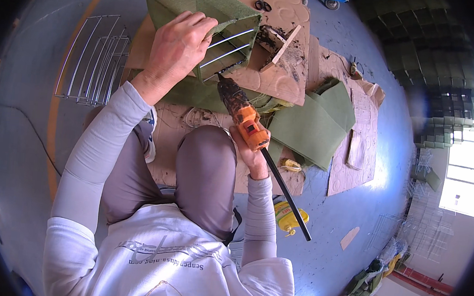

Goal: The person sits on the floor and assembles a green fabric storage basket. They fold the fabric edges over a metal wire frame and use a hot glue gun to secure the fabric to the frame. The person repeatedly applies glue and presses the fabric to attach it to the wire structure.

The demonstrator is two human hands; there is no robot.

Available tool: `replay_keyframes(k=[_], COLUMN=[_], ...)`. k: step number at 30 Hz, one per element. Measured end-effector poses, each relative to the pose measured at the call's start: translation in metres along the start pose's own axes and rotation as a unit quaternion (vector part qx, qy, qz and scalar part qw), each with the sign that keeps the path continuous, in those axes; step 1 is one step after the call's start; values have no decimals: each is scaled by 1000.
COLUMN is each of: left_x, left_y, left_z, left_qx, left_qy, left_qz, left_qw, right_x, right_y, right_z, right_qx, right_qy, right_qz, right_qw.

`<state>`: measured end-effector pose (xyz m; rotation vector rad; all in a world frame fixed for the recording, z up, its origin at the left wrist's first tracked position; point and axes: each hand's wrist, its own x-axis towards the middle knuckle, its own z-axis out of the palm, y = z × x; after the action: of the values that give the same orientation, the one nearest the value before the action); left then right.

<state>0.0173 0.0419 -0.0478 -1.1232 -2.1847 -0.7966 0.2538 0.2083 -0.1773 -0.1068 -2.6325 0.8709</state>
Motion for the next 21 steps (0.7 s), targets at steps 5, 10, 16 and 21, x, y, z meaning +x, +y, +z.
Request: replay_keyframes(k=[5, 10, 16, 21], left_x=[1, 2, 2, 3], left_y=[-1, 0, -1, -2], left_z=[-1, -3, -3, -2], left_qx=[2, 2, 2, 3], left_qy=[5, 7, 8, 14], left_qz=[3, 3, 2, 1], left_qw=[1000, 1000, 1000, 1000], right_x=[2, 8, 13, 9], right_y=[-4, -7, -21, -10], right_z=[-2, -7, -10, -9], right_qx=[36, -66, 151, -85], right_qy=[20, 18, 9, 22], right_qz=[27, -81, 143, -120], right_qw=[999, 994, 978, 989])
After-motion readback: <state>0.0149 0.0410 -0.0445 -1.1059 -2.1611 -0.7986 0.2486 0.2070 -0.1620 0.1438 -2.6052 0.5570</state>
